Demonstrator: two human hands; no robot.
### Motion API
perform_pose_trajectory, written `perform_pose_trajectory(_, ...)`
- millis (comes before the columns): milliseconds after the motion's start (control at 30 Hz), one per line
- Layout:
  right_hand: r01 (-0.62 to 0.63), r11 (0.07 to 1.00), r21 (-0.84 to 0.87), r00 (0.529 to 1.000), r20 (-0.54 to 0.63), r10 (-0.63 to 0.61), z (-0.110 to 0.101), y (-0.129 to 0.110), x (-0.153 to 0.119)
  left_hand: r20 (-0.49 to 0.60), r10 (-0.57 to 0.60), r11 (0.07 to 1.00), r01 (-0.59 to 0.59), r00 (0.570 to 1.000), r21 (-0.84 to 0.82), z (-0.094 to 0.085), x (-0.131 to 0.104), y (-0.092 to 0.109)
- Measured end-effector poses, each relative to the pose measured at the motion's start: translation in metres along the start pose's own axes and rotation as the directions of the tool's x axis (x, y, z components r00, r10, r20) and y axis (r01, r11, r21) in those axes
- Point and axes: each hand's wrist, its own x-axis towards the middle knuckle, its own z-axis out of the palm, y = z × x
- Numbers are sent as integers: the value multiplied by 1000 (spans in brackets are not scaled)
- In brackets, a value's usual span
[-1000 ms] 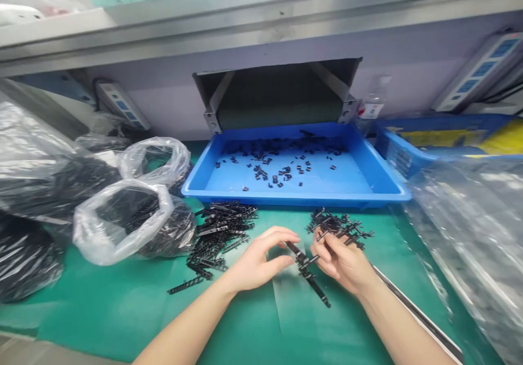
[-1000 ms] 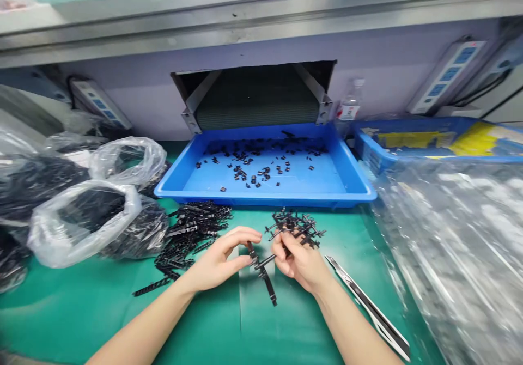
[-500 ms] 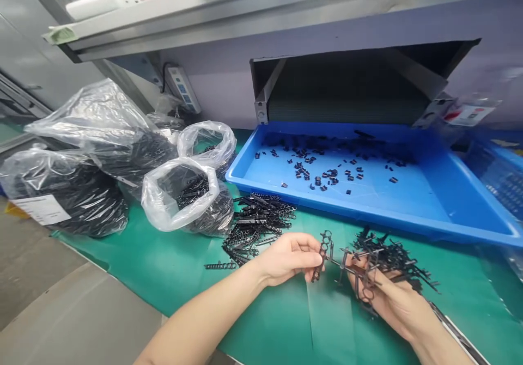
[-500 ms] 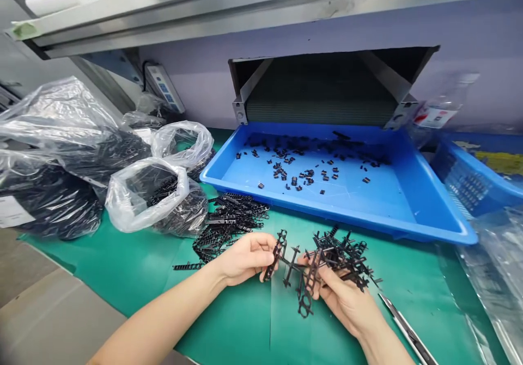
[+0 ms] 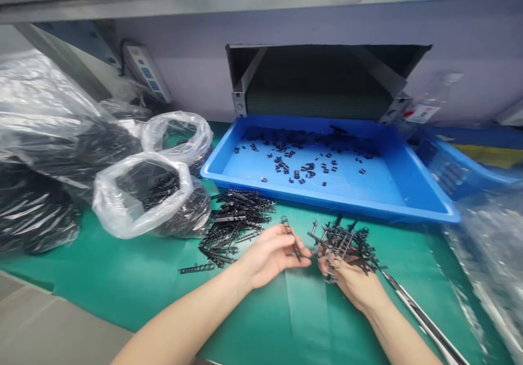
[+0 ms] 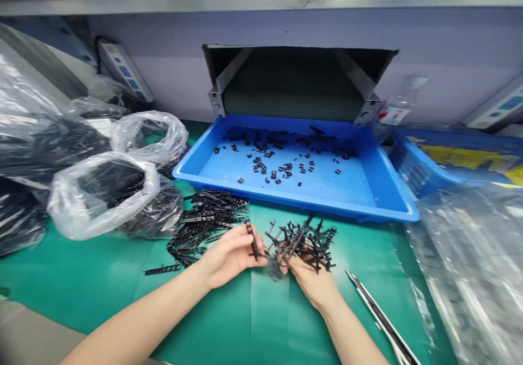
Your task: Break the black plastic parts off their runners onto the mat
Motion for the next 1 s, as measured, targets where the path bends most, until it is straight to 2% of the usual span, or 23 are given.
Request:
perform_pose_trajectory(67,25,996,86,997,-79,-18,7,-6,2,-103,46,998,-51,994,-47,-1,2,1)
perform_pose_trajectory(100,28,992,124,991,-131,-12,10,-10,3,-110,48,997,-55,993,-61,-2,2,1)
perform_pose_trajectory(167,25,984,178,974,-226,16,15,-13,4,-68,18,997,-23,998,-75,-2,2,-1)
perform_pose_trajectory(233,27,984,174,965,-260,19,18,-12,4,-38,-6,998,4,999,-70,0,1,-4)
perform_pose_trajectory(333,40,998,42,963,-267,-27,19,-3,2,-41,13,1000,-14,999,-24,5,-1,-8)
perform_pose_trajectory(400,29,992,-124,961,-271,-62,18,1,-1,-57,31,999,-31,998,11,7,-3,-7)
perform_pose_trajectory(533,11,885,-465,953,-264,-151,12,4,-4,-73,25,997,-19,997,73,6,-3,-5)
perform_pose_trajectory(600,24,858,-513,950,-255,-178,10,5,-5,-56,10,996,-5,998,85,5,-3,-4)
perform_pose_trajectory(700,38,856,-516,974,-173,-147,11,3,-4,-59,28,993,-21,998,117,5,-3,-1)
perform_pose_trajectory(767,43,886,-462,982,-143,-122,15,1,-3,-101,89,970,-63,991,234,5,-3,2)
perform_pose_trajectory(833,31,942,-334,980,-174,-95,19,-2,-2,-136,180,907,-111,974,407,6,-4,6)
perform_pose_trajectory(933,23,999,-41,971,-238,-32,21,-7,-2,-90,354,737,-219,931,639,6,-8,17)
perform_pose_trajectory(1000,74,987,144,973,-229,-39,20,-11,-2,-28,451,582,-270,892,767,6,-14,29)
